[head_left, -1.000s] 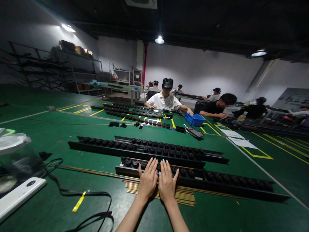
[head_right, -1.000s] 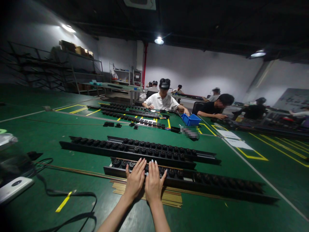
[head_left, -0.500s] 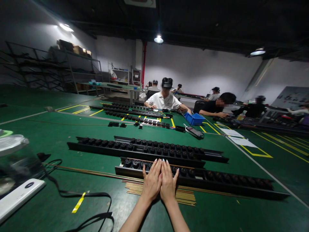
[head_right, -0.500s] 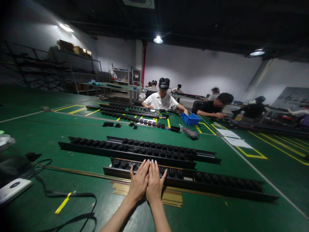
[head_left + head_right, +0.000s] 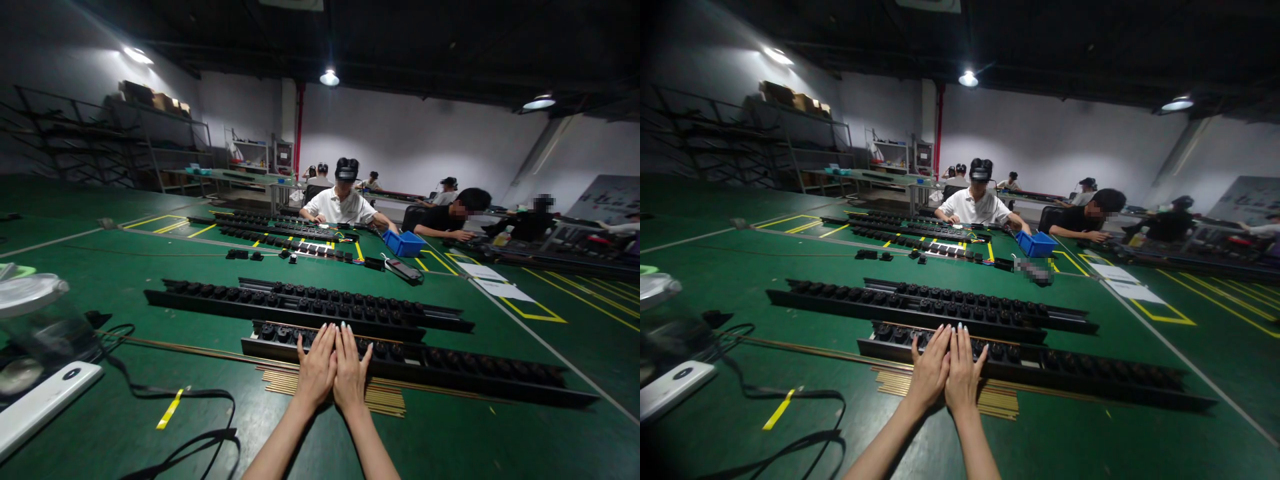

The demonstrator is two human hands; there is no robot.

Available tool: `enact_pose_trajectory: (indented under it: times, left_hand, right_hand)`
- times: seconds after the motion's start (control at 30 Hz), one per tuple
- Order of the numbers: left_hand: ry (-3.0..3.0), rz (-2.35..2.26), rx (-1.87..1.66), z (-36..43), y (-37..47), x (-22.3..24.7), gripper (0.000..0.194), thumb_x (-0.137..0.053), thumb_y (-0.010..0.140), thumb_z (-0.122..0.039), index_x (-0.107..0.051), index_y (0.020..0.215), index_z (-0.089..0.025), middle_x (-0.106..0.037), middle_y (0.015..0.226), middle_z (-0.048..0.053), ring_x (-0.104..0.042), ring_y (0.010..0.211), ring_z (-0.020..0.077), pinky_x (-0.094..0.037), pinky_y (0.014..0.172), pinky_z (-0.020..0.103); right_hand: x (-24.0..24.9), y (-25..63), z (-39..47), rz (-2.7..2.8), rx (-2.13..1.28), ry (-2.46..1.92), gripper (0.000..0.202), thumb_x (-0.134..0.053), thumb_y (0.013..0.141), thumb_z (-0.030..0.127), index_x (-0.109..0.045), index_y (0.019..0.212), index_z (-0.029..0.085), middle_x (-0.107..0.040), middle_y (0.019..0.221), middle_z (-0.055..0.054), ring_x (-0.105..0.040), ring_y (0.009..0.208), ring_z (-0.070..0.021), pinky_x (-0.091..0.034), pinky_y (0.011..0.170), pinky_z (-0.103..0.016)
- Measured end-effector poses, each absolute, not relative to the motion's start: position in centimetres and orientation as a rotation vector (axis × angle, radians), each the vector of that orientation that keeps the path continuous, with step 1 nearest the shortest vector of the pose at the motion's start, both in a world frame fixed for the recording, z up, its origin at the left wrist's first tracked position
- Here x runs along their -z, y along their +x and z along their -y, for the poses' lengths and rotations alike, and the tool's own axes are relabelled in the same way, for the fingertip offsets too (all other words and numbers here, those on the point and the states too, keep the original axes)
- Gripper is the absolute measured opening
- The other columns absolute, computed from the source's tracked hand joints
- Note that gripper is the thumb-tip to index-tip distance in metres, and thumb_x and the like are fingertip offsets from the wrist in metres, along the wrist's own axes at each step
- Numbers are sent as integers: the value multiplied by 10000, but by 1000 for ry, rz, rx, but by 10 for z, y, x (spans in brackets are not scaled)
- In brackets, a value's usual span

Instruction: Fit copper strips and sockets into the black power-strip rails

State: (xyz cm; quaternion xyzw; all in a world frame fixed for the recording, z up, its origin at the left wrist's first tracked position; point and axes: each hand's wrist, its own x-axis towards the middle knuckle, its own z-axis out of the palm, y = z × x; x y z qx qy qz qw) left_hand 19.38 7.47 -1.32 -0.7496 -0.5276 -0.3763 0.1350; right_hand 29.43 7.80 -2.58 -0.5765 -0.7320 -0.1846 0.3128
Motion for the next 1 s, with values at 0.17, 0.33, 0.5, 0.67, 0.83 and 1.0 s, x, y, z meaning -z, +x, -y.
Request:
enact_pose_trajectory:
  times: [0.17, 0.33, 0.5, 0.67, 0.83, 1.0]
  left_hand:
    - [-2153, 1540, 1106, -75, 195, 13, 559, -353, 898, -190, -251, 1445, -235, -505, 1370, 62, -434, 1284, 168, 144, 1121, 431]
    - [-2163, 1528, 1107, -74, 194, 12, 581, -315, 882, -137, -230, 1450, -222, -477, 1391, 58, -409, 1299, 142, 172, 1112, 417]
    - [-2141, 1519, 1098, -72, 194, 8, 589, -321, 885, -137, -206, 1457, -223, -497, 1377, 60, -416, 1296, 149, 143, 1122, 422]
    - [-2132, 1531, 1067, -71, 194, 7, 578, -323, 895, -150, -208, 1457, -221, -490, 1384, 58, -416, 1296, 154, 136, 1124, 429]
    - [-2126, 1538, 1044, -71, 193, 8, 567, -320, 901, -164, -214, 1456, -221, -490, 1383, 64, -405, 1305, 164, 111, 1130, 436]
    - [-2115, 1536, 1053, -71, 194, 8, 571, -320, 901, -158, -207, 1458, -220, -488, 1385, 58, -400, 1308, 156, 114, 1132, 433]
  right_hand:
    - [21, 300, -79, 1828, 508, -1601, 503, -227, 958, 333, -329, 1424, 174, -421, 1420, -133, -341, 1331, -236, -1, 1089, -588]
    - [20, 312, -81, 1814, 555, -1592, 486, -241, 953, 316, -379, 1395, 168, -447, 1402, -124, -363, 1315, -230, 1, 1082, -605]
    - [24, 329, -83, 1785, 579, -1633, 457, -256, 954, 292, -419, 1369, 194, -487, 1372, -103, -378, 1304, -221, 10, 1076, -618]
    - [25, 336, -84, 1751, 575, -1670, 474, -225, 960, 318, -408, 1376, 185, -442, 1407, -115, -356, 1320, -219, -10, 1082, -612]
    - [26, 345, -86, 1701, 547, -1731, 476, -188, 969, 323, -432, 1361, 207, -461, 1394, -109, -374, 1307, -219, -8, 1076, -616]
    - [29, 354, -88, 1641, 539, -1723, 497, -178, 965, 343, -399, 1383, 193, -445, 1402, -127, -365, 1313, -234, -13, 1070, -625]
